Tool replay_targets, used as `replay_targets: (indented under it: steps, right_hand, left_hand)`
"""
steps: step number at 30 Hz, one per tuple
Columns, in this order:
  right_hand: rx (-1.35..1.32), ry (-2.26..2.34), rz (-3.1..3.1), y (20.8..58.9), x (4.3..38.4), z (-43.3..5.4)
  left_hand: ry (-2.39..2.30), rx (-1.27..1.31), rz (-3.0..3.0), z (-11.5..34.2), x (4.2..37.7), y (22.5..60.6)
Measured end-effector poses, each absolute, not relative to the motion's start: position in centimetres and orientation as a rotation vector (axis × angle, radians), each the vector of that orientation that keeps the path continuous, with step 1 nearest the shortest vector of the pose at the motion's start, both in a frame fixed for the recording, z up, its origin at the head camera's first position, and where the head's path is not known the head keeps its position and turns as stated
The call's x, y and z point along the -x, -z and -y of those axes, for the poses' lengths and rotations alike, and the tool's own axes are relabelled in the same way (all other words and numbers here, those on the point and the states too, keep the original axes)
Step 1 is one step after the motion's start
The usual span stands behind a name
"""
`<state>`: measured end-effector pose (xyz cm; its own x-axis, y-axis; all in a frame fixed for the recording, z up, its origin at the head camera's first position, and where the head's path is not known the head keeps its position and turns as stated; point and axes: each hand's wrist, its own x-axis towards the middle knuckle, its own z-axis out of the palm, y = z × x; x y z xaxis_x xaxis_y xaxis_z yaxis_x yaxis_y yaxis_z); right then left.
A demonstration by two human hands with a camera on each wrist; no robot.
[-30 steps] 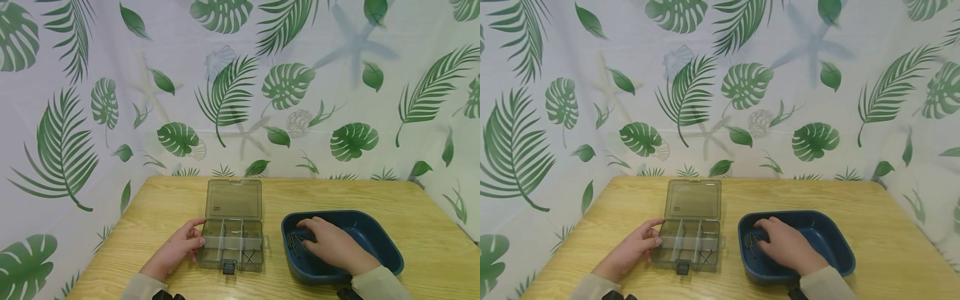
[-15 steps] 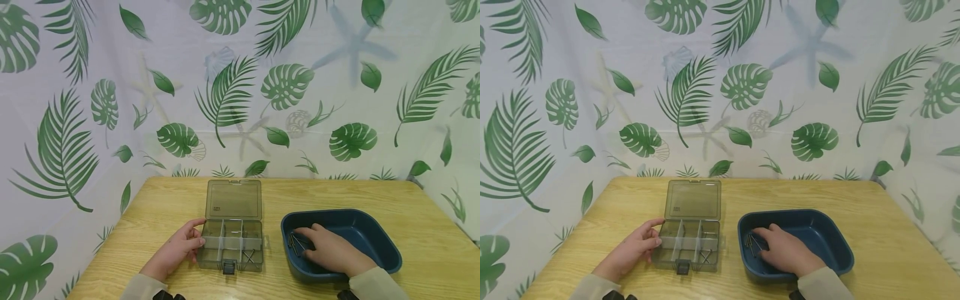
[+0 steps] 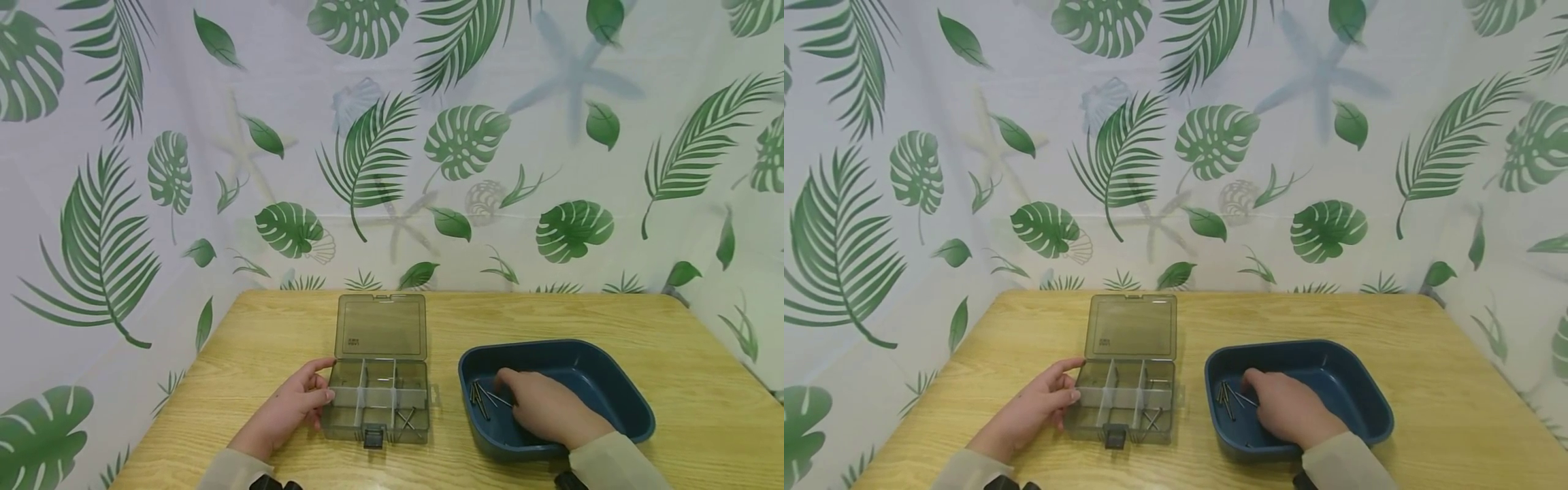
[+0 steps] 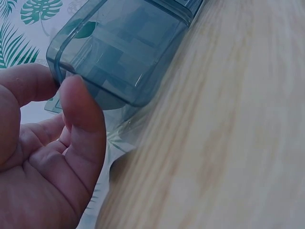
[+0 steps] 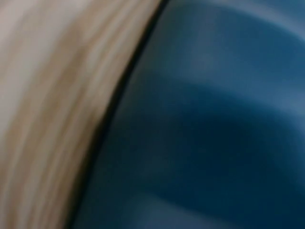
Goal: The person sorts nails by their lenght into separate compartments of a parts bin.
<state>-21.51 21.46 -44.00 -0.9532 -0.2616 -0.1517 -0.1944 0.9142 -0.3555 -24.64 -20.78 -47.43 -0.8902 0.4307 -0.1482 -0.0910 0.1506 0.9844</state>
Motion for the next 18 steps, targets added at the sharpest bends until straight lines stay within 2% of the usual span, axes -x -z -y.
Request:
replay_targets:
  steps: [8,18]
  right_hand:
    - [0.291,0.409,-2.936,43.3,21.2,-21.0]
    - [0.4,0.615,-3.028,42.8,21.0,-21.0]
  left_hand:
    - [-1.781,-0.319,-2.047,20.7,24.6,47.4]
    - [-1.781,-0.326,-2.069,20.8,24.6,47.4]
